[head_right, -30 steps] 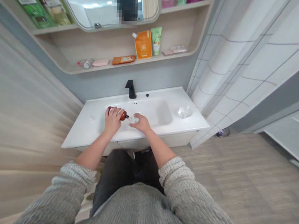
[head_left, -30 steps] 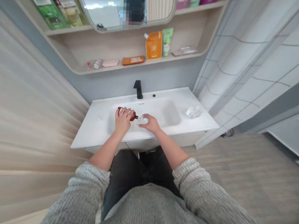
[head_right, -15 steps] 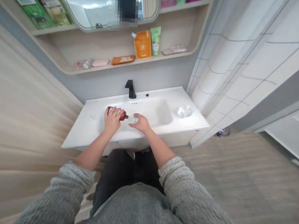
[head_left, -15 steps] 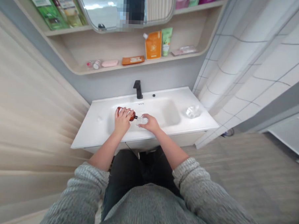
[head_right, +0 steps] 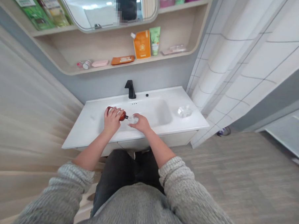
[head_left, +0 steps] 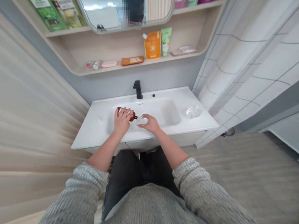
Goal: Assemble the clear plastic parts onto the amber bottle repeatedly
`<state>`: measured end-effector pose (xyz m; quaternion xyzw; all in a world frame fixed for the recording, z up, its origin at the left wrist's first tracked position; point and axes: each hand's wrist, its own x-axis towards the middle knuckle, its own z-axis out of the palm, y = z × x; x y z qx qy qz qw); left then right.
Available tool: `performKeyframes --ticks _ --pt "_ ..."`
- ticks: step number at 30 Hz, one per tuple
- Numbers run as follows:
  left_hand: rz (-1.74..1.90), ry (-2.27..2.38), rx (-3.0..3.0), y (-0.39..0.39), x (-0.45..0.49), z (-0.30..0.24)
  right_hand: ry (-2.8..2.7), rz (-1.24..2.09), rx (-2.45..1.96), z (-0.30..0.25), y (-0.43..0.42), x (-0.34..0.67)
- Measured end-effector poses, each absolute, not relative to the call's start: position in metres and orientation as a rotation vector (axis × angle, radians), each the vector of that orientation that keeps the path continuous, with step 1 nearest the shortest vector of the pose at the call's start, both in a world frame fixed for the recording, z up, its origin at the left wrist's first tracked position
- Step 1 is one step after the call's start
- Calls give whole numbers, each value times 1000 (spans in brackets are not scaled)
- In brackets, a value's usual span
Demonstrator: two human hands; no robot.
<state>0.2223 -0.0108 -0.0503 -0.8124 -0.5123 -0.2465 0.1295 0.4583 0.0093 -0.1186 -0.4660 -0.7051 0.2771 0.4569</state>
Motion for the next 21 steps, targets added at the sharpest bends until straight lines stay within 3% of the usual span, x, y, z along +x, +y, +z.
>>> performKeyframes --ticks 21 --pt "-638 -1390 -2372 -10 221 -39 -1705 684 -1106 -120 10 458"
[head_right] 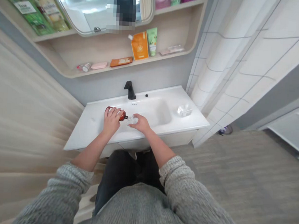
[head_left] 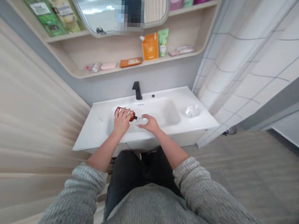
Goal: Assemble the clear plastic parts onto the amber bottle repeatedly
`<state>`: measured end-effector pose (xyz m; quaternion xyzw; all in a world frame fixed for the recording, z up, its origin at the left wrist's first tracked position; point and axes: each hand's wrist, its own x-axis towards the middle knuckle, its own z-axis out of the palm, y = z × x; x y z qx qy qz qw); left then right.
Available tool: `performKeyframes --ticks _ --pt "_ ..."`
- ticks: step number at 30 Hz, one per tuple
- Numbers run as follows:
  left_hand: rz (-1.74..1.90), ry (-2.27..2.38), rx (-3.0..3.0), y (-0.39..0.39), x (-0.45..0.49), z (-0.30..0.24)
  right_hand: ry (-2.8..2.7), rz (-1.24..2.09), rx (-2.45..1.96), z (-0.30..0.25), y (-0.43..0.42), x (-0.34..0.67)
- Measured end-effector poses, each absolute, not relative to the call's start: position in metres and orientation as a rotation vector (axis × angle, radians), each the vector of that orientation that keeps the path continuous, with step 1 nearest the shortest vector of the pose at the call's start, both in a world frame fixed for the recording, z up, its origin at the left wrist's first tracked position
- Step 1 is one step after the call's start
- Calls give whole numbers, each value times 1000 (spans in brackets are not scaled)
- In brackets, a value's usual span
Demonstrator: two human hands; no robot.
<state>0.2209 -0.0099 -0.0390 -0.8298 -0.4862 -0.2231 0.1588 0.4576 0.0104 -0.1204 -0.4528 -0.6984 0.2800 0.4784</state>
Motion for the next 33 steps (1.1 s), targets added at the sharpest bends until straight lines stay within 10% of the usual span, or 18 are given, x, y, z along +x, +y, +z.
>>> performKeyframes --ticks 33 --pt "-533 -1250 -2396 -7 223 -19 -1654 680 -1068 -124 10 457"
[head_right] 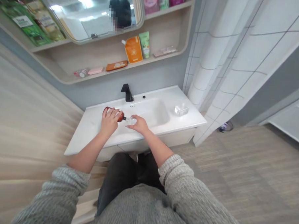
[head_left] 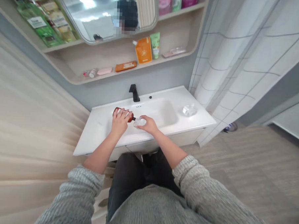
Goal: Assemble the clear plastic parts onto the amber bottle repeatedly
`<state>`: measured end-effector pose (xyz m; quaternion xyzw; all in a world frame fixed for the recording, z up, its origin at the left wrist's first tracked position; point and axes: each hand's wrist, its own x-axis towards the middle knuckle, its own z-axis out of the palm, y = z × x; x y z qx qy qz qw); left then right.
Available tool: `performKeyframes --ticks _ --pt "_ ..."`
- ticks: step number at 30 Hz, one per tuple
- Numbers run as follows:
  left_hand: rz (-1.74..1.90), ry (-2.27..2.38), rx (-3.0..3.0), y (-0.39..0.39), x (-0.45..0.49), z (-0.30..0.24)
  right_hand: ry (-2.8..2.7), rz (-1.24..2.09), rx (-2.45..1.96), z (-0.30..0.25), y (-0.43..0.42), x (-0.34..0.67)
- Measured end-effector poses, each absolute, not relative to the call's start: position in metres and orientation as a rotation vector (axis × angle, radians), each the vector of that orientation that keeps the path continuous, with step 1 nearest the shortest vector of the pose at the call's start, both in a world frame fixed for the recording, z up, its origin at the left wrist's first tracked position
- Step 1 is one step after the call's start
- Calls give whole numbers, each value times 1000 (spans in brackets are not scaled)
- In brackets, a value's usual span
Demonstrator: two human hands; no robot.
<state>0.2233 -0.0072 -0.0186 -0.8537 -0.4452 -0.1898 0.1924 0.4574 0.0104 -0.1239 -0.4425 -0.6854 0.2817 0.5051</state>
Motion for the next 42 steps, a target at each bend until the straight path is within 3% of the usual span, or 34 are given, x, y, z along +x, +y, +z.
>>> performKeyframes --ticks 42 --pt "-389 -979 -2545 2 223 12 -1661 677 -1074 -112 4 460"
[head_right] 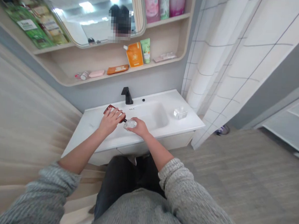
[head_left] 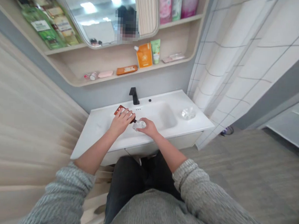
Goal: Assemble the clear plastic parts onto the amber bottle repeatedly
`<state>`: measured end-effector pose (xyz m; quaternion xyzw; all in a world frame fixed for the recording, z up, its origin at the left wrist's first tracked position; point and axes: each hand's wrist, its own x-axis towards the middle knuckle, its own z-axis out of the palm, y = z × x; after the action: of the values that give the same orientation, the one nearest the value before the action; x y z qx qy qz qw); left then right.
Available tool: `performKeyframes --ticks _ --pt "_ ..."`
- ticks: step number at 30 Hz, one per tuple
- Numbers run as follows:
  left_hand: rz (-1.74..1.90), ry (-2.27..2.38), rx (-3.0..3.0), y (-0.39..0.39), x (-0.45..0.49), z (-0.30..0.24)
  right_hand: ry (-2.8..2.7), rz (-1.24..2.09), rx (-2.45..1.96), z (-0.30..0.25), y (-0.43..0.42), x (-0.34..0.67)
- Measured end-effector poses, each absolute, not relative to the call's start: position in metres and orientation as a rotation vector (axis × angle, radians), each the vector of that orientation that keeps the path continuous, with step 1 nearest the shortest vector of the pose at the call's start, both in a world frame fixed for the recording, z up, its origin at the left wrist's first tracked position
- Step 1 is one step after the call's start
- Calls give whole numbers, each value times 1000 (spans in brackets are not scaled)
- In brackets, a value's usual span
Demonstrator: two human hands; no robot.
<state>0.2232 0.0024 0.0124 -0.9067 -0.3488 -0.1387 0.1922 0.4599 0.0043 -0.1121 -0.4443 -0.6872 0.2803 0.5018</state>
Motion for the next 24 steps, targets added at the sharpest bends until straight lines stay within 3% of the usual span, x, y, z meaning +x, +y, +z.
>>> performKeyframes --ticks 24 --pt "-281 -847 -2590 -2 230 35 -1686 666 -1064 -115 6 460"
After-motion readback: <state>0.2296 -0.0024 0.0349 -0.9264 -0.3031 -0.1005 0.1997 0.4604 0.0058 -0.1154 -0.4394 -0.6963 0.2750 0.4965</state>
